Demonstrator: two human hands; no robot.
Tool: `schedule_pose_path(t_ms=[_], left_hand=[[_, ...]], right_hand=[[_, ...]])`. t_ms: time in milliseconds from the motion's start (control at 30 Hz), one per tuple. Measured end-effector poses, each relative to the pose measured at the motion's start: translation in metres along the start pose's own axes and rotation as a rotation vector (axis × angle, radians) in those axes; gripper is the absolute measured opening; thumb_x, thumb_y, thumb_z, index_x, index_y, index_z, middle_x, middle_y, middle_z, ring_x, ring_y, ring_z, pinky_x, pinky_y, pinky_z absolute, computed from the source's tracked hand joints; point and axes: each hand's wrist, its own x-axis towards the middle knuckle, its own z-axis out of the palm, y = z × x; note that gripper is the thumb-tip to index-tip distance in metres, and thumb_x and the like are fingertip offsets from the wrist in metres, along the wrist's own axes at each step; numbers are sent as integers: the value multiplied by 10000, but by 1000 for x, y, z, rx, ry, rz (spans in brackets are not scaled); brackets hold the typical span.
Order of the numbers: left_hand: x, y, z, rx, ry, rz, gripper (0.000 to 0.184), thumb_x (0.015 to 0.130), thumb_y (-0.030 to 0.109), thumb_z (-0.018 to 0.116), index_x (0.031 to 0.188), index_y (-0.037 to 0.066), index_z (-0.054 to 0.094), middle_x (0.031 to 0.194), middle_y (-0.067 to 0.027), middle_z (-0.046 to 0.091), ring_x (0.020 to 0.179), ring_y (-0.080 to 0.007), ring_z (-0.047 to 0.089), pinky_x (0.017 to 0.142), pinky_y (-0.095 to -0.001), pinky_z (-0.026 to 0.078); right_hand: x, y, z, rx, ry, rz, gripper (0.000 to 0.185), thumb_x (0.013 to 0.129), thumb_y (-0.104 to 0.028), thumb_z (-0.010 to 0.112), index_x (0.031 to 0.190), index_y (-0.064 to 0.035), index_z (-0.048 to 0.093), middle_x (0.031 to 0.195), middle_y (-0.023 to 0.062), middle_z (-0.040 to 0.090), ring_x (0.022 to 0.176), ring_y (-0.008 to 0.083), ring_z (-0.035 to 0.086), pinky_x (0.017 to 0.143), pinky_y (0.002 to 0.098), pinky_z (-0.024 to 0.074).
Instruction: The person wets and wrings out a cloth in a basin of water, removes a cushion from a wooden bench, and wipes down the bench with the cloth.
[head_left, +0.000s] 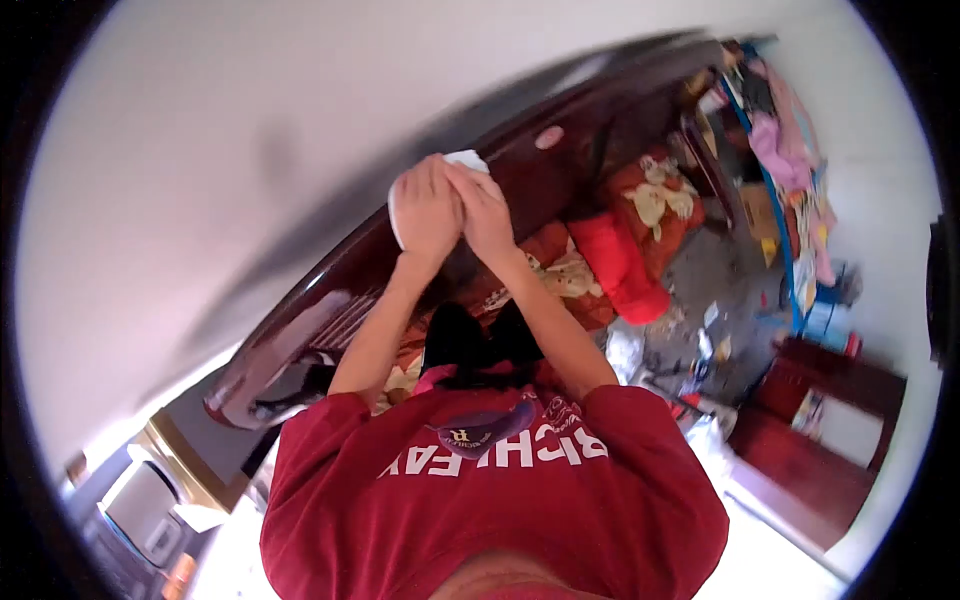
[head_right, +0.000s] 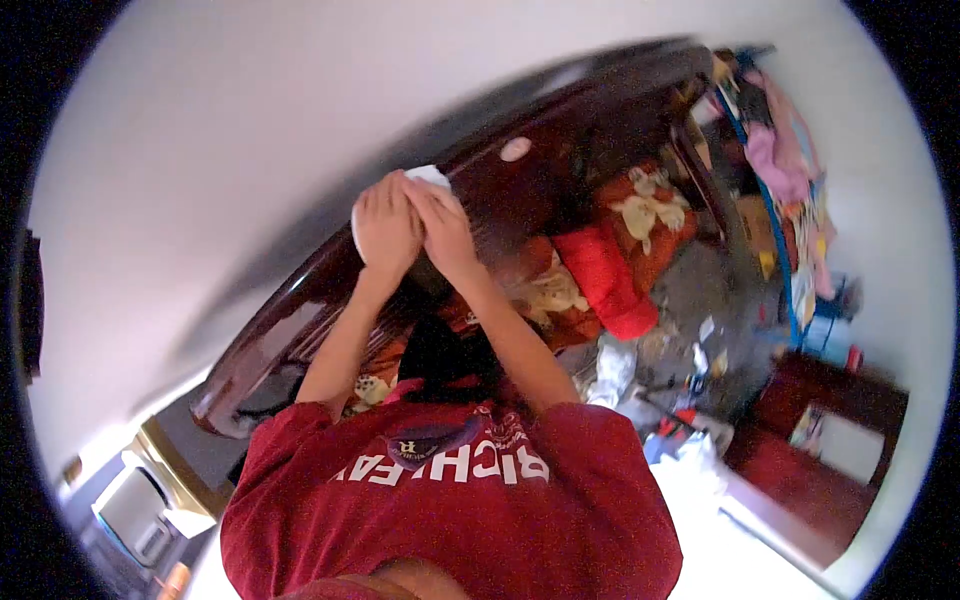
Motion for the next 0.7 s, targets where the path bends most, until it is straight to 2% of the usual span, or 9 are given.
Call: schedule_pose_path(t_ms=[33,233,300,367,400,467,533,633,700], left_hand=[[2,-3,1,10,-18,18,343,819,154,544,1106,-33,562,1057,-155,616,978,-327,581,871,-438,438],[-11,-24,-17,-23,-121,180,439,895,165,544,1282,-38,500,1360,-189,491,1245,-355,474,1041,-475,347],[-18,-22,-28,-40,-166,254,454,893,169,553,1290,-42,490,1378,-189,472,1266,-354,455,1060,-473,330],[-30,-20,-33,-72,-265,335,523,870,178,605,1317,-48,455,1413,-188,436,1309,-352,414,1096,-471,301],[-40,-17,-34,-76,-278,357,523,870,178,605,1317,-48,455,1413,-188,436,1309,-352,414,1096,-471,301],[-61,-6,-27,-281,-450,415,562,839,171,653,1316,-43,449,1382,-197,462,1267,-367,448,1074,-473,335],[-91,16,-8,-356,-552,412,596,804,173,695,1310,-29,452,1331,-211,498,1203,-389,488,1053,-480,361],[-142,59,29,-553,-640,213,523,795,109,691,1265,19,480,1223,-216,549,1088,-415,543,904,-447,460],[-162,98,42,-620,-766,25,490,810,99,682,1256,43,485,1158,-214,580,1030,-413,572,833,-432,486]], right_hand=[[0,-4,3,48,0,55,418,834,-18,580,1250,-48,565,1212,160,584,1121,316,561,944,393,454],[-10,-24,5,106,58,165,347,832,-15,562,1177,-41,590,1120,158,621,1024,317,597,882,387,492],[-21,-29,-2,134,77,188,351,828,-8,565,1176,-40,587,1094,157,630,1008,319,599,866,394,496],[-39,-35,-16,150,-100,246,347,825,5,571,1169,-39,584,1018,160,641,969,323,600,821,402,505],[-52,-35,-24,145,-81,263,347,825,5,571,1169,-39,584,1018,160,641,969,323,600,821,402,505],[-81,-26,-45,169,-193,340,310,827,12,571,1133,-35,592,954,164,642,940,323,603,770,414,508],[-116,-17,-70,235,-170,443,254,857,3,559,1107,-24,592,958,167,639,921,334,599,765,414,502],[-180,6,-105,332,-59,498,203,909,-30,522,1102,-15,584,947,172,632,866,355,589,767,413,485],[-220,23,-137,413,-75,702,192,959,-78,478,1110,-8,572,938,181,619,791,358,583,721,406,475]])
